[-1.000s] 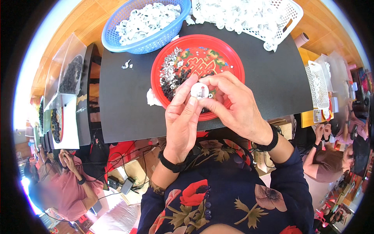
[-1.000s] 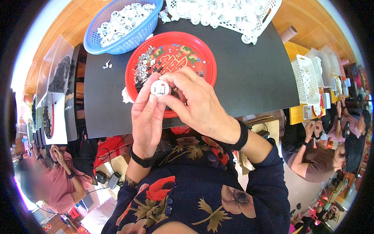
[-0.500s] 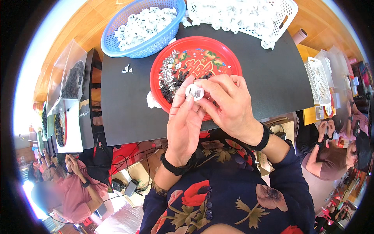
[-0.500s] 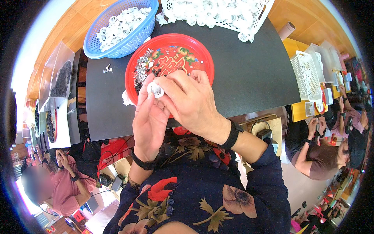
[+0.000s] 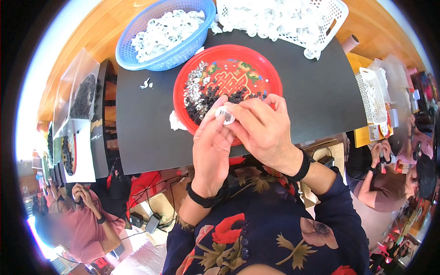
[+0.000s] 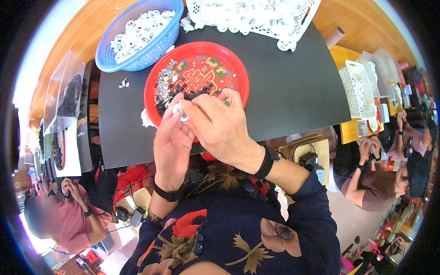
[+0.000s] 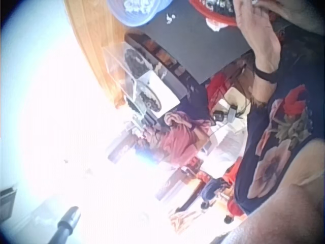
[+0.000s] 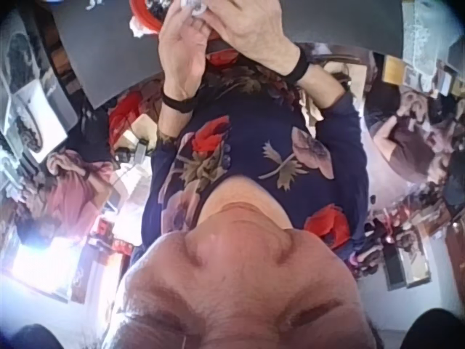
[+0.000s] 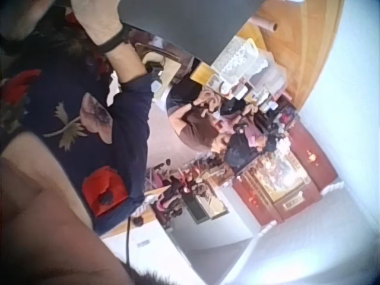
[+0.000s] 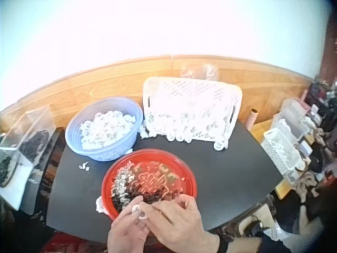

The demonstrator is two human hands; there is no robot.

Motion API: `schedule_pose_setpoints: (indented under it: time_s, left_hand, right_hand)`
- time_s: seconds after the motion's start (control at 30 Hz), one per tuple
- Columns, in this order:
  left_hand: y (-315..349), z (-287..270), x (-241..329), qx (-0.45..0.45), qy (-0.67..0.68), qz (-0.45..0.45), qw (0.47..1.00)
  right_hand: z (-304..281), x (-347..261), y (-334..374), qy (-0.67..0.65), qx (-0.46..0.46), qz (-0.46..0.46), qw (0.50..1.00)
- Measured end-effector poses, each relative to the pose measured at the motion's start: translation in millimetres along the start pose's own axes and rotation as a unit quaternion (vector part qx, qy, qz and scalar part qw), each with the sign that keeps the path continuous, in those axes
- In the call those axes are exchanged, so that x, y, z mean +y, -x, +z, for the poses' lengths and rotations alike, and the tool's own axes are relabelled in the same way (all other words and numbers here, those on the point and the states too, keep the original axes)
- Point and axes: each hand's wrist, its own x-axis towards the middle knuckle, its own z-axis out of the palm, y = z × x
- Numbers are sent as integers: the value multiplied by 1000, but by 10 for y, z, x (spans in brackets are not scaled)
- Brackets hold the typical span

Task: The person assembles components by hand, picking up a white plastic base and inserting a small black plastic piece and a metal pin into it. The person then places the assembled unit into a white basket and repeats the process.

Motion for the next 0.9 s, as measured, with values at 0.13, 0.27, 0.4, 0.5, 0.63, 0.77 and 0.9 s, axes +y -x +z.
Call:
schedule_pose_setpoints:
  time_s: [0.13,0.27,0.4,0.5,0.63,0.77,0.9]
  left_hand:
    - [5,-13,-13,16,-48,32,998]
    - [10,-94,54,29,-71,41,996]
    - [49,-188,120,60,-91,68,992]
    - [46,-241,146,62,-86,69,992]
    - [31,-269,141,67,-74,57,993]
    - [26,-261,140,66,-62,55,994]
    - [23,-246,138,64,-83,51,993]
  right_hand:
    - [-30,9,18,-28,-29,11,999]
    - [-161,124,-46,-123,-108,58,985]
    - [-243,502,-214,-31,-211,94,973]
    - [-85,708,-335,-6,-224,65,972]
    - [270,774,-495,-13,-241,-19,970]
    - [540,725,-644,2,-287,-38,957]
    - [693,701,-725,42,-320,-56,945]
